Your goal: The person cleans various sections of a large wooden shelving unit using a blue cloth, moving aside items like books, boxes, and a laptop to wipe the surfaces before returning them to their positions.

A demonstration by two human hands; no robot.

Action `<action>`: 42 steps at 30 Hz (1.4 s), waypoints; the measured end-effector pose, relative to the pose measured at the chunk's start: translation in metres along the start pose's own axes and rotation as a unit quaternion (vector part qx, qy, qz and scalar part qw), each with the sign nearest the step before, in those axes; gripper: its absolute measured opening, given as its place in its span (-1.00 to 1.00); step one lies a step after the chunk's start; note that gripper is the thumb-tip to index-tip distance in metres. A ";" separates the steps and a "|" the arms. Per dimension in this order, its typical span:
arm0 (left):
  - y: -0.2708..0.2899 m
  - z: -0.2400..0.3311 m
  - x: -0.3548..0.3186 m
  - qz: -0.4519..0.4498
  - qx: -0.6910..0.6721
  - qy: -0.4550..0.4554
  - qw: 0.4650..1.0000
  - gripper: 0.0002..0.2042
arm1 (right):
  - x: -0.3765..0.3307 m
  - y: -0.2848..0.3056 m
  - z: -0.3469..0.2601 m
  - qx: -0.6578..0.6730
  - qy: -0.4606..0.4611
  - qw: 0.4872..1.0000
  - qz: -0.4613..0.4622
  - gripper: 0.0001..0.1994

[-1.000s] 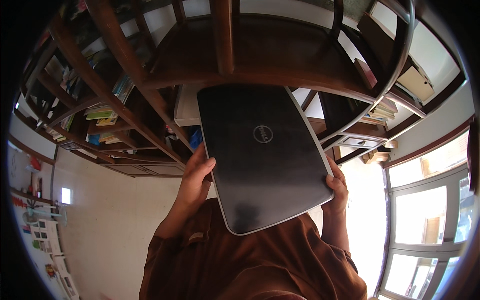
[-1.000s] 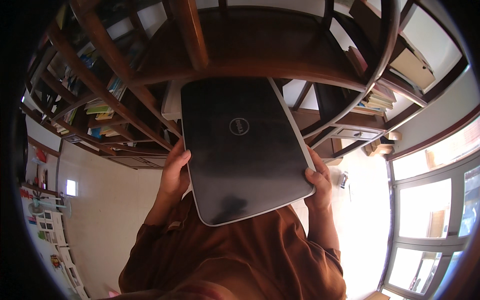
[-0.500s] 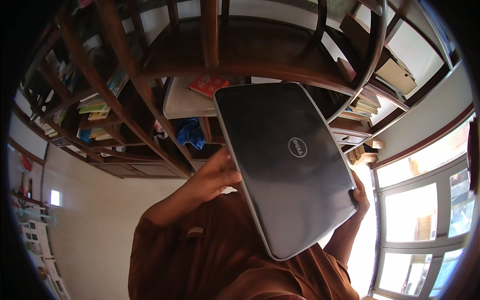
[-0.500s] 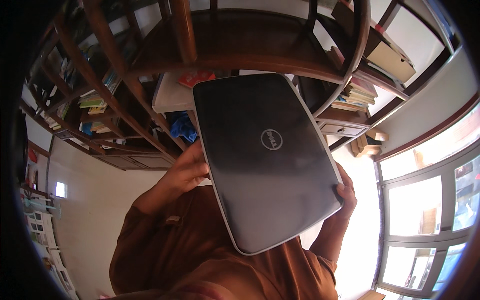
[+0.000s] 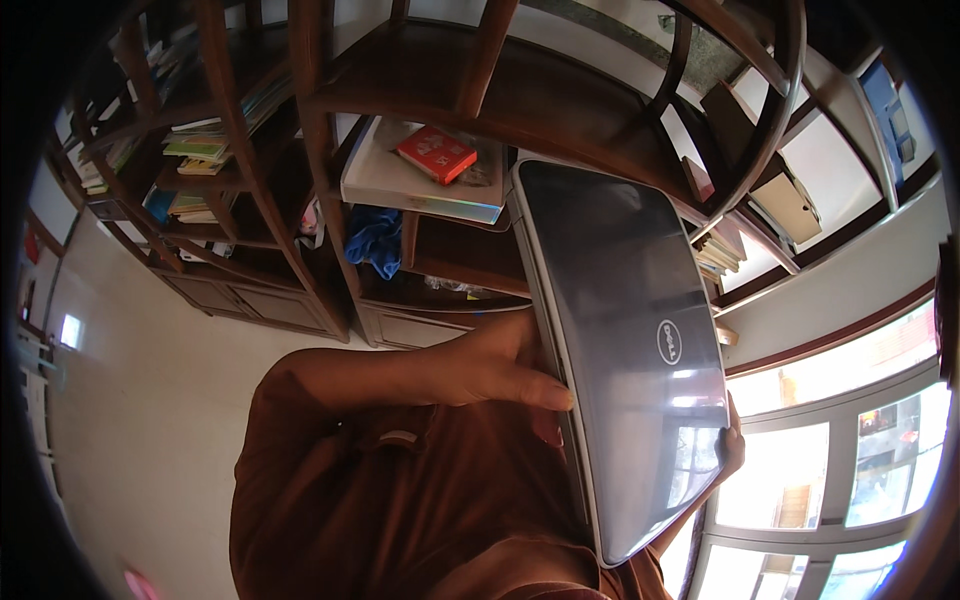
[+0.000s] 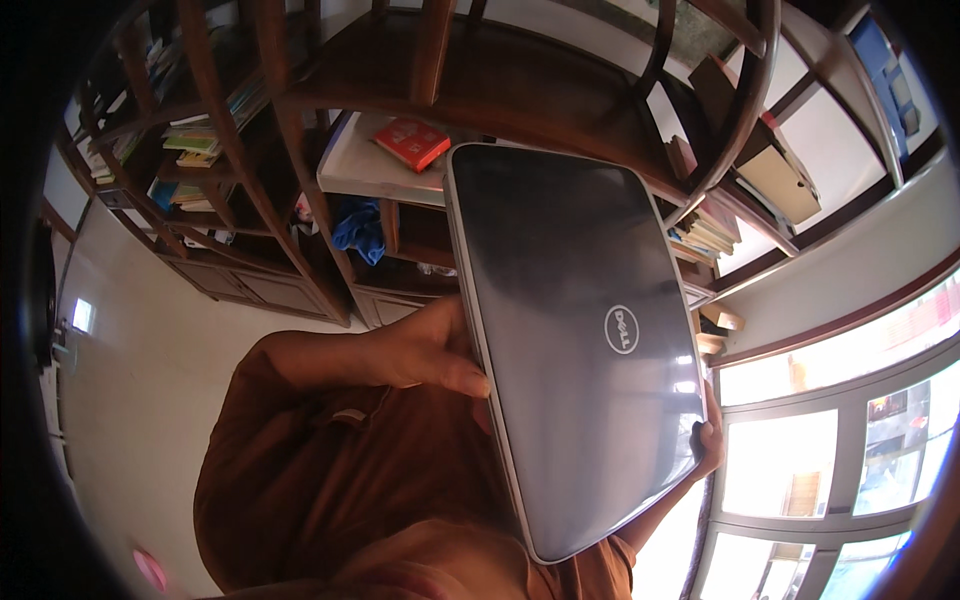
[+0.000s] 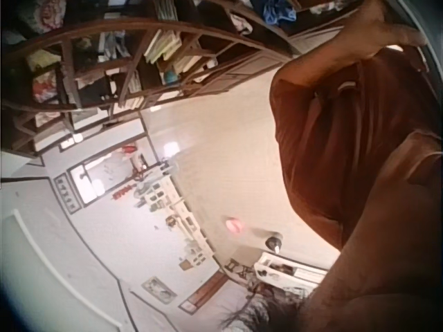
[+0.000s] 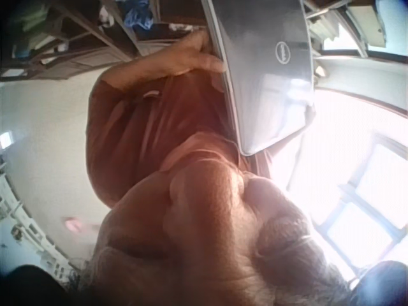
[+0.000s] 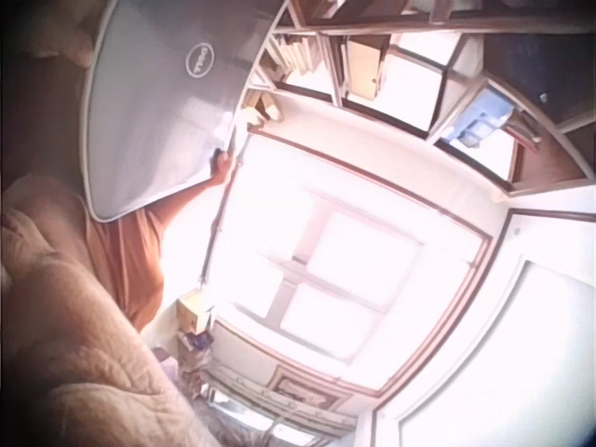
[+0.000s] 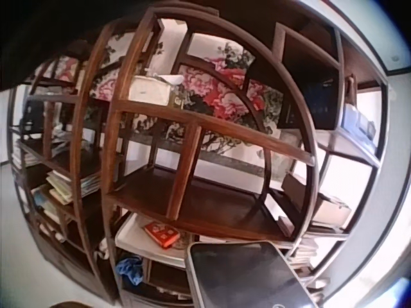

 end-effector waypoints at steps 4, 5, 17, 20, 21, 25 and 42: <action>0.011 0.013 0.000 0.036 0.028 -0.047 0.998 -0.26 | 0.018 -0.023 -0.015 -0.029 0.008 0.999 -0.045 -0.28; 0.017 0.018 0.001 0.047 0.032 -0.050 0.997 -0.26 | 0.021 -0.011 -0.014 -0.047 0.012 0.998 -0.026 -0.29; 0.151 0.090 0.010 0.223 0.064 -0.234 0.944 -0.80 | 0.148 -0.039 0.016 0.114 0.018 0.993 0.013 -0.39; 0.156 0.099 0.003 0.273 0.095 -0.271 0.918 -0.73 | 0.173 -0.044 0.028 0.145 -0.010 0.984 0.102 -0.53; 0.152 0.101 0.000 0.280 0.111 -0.283 0.910 -0.65 | 0.187 -0.048 0.032 0.166 -0.002 0.983 0.074 -0.63; 0.092 0.113 -0.016 0.246 0.485 -0.283 0.790 -0.14 | 0.224 -0.064 0.046 0.212 -0.017 0.974 0.075 -0.75; 0.145 0.159 0.009 0.355 0.593 0.018 0.722 -0.21 | 0.221 -0.105 -0.035 -0.626 0.274 0.718 0.132 -0.55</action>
Point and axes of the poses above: each hand's wrist, its own x-axis towards the middle knuckle, its own y-axis out of the back of the hand, z = x × y, the point moved 10 cm from there along x, towards the middle knuckle, and after that the axes turned 13 degrees about -z, right-handed, at the moved point
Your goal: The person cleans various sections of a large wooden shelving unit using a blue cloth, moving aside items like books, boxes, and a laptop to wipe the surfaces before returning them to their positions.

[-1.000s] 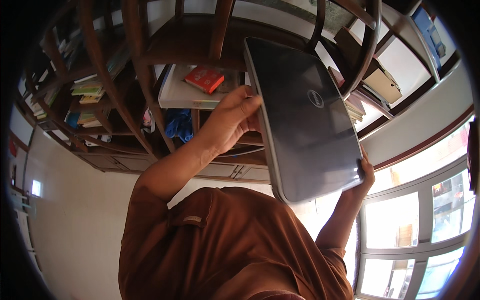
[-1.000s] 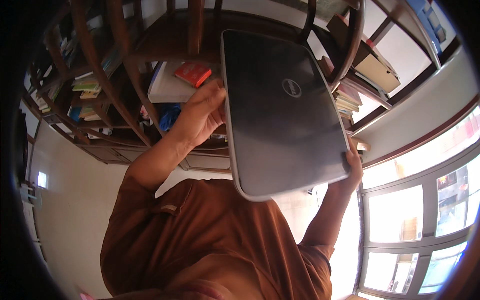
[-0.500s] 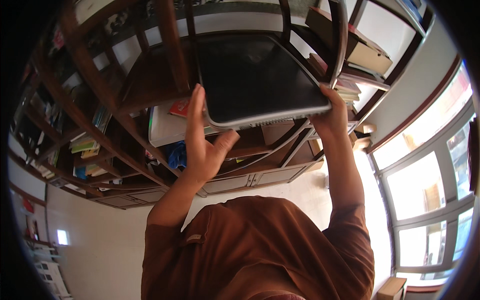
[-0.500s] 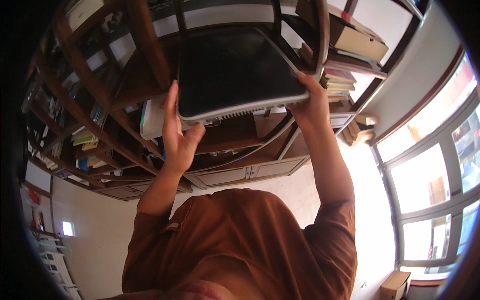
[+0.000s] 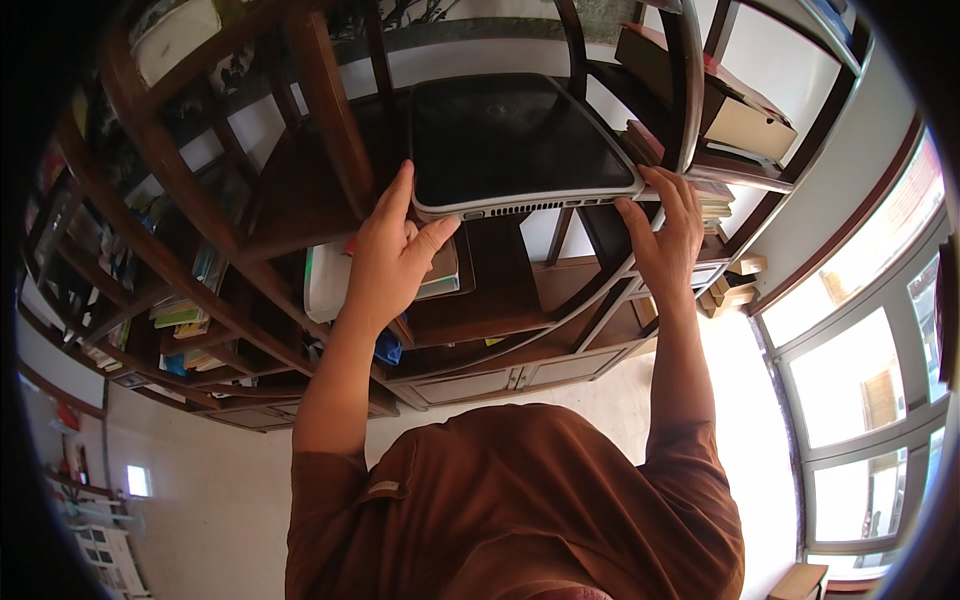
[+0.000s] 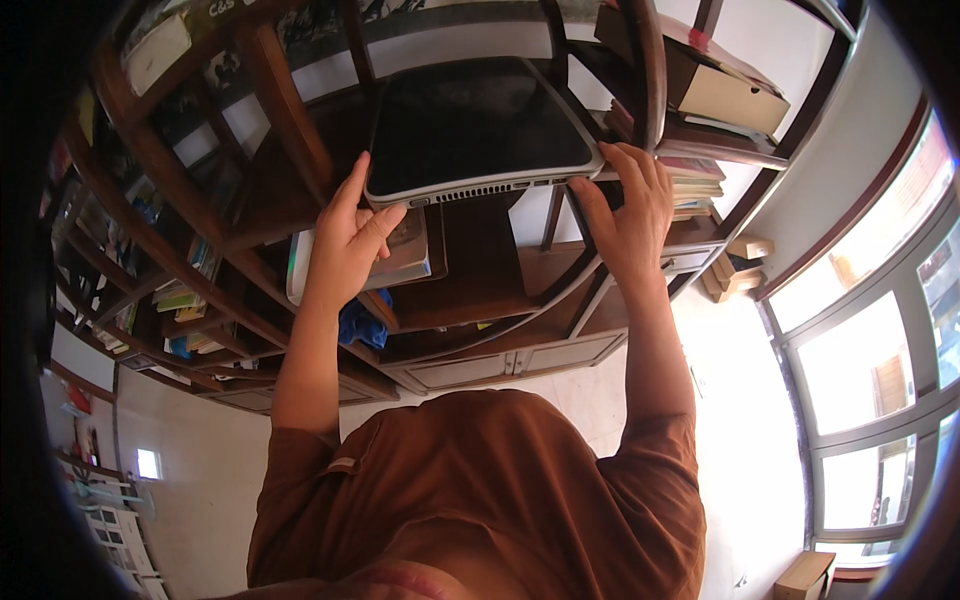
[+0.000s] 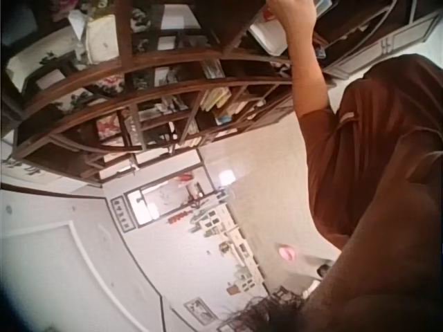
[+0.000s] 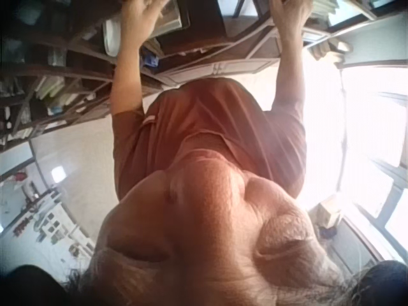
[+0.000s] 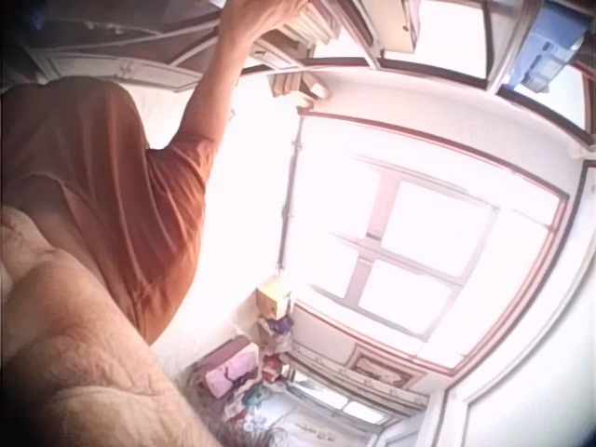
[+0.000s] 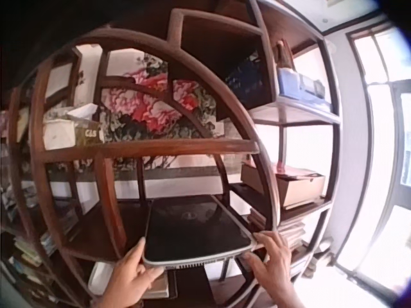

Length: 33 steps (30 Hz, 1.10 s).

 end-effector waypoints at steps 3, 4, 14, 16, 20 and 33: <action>-0.001 0.011 0.015 -0.051 0.064 0.109 0.991 -0.26 | 0.002 -0.013 0.023 0.054 -0.045 0.997 -0.022 -0.53; 0.006 0.024 0.019 -0.021 0.150 0.042 0.988 -0.27 | 0.004 -0.012 0.022 0.056 -0.038 0.998 -0.019 -0.53; -0.001 0.019 -0.002 0.058 0.258 -0.082 0.961 -0.27 | -0.006 -0.023 0.022 0.021 -0.016 1.000 0.016 -0.55; -0.003 0.009 -0.029 0.106 0.178 -0.155 0.966 -0.23 | -0.016 -0.029 0.027 0.034 -0.036 0.999 0.013 -0.52; 0.007 -0.028 -0.094 0.180 0.267 -0.217 0.921 -0.41 | -0.064 -0.025 -0.013 0.007 0.034 0.996 0.086 -0.43; 0.061 -0.158 -0.137 0.271 0.226 0.038 0.935 -0.30 | -0.094 -0.254 -0.071 0.318 -0.073 0.894 -0.307 -0.32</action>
Point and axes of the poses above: each hand's wrist, its own x-axis towards the middle knuckle, its own y-axis out of the back of the hand, z = x × y, the point moved 10 cm from there along x, towards the middle knuckle, and after that the axes turned 13 degrees about -z, right-handed, at the moved point
